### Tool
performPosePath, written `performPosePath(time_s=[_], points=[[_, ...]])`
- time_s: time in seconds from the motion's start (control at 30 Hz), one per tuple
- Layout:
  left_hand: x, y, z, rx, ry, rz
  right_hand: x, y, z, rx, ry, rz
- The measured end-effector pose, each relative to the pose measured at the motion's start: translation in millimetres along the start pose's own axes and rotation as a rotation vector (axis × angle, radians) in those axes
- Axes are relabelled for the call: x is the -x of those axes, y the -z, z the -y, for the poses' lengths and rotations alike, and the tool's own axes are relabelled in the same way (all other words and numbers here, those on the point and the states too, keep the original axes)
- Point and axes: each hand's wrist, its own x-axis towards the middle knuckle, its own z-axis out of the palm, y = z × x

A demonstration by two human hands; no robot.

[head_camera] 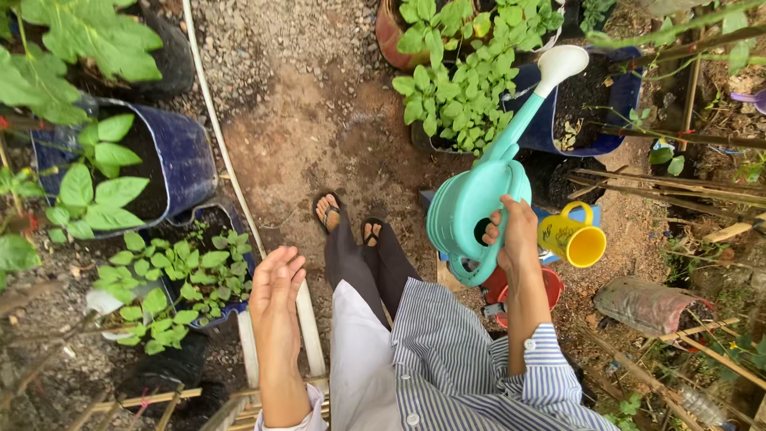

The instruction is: The person waters various potted plants and garden beds in an outdoor area using a watering can.

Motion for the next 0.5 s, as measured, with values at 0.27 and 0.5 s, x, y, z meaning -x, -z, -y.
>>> performPosePath(time_s=[0.27, 0.5], points=[[-73, -21, -71, -0.123, -0.003, -0.014, -12, -56, 54, 0.064, -0.033, -0.023], [-146, -16, -154, -0.095, 0.003, 0.046, -29, -126, 88, 0.061, -0.042, -0.048]])
